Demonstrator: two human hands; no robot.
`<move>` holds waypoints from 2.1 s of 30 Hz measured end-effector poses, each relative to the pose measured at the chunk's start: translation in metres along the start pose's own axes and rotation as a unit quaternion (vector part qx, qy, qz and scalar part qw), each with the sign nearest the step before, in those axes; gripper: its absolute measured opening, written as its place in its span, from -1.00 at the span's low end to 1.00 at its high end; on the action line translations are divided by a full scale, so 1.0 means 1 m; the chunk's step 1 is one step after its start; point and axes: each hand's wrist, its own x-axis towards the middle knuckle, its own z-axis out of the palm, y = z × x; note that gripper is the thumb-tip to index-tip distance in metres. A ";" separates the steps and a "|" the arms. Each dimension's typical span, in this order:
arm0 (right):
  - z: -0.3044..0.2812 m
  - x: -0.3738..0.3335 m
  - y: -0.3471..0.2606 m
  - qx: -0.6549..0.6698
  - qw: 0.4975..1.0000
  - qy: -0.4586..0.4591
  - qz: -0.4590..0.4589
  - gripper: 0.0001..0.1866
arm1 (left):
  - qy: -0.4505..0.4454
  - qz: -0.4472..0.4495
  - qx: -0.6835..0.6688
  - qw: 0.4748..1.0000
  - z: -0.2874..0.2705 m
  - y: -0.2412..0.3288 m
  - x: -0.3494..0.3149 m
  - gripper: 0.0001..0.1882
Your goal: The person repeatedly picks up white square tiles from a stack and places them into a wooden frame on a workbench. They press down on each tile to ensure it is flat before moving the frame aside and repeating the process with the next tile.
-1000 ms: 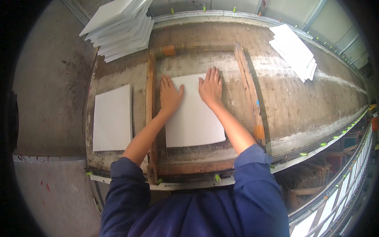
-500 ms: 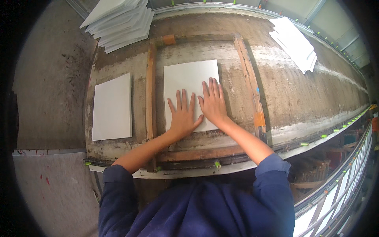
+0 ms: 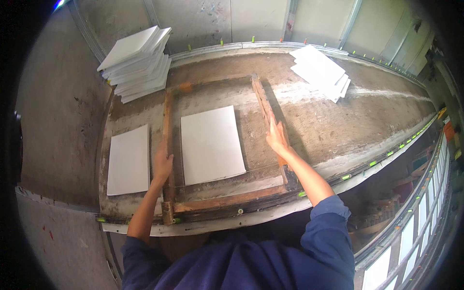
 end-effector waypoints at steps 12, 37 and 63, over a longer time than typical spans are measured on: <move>-0.115 0.049 0.119 0.087 0.994 0.022 -0.060 -0.14 | 0.003 -0.067 -0.019 0.998 0.037 0.185 0.066 -0.24; -0.126 0.084 0.227 0.059 0.993 -0.003 -0.103 -0.19 | 0.059 -0.074 -0.062 0.994 0.169 0.225 0.024 -0.41; -0.177 0.226 0.384 0.616 0.706 0.096 0.336 -0.10 | -0.129 -0.382 -0.542 0.738 0.479 0.469 0.246 0.00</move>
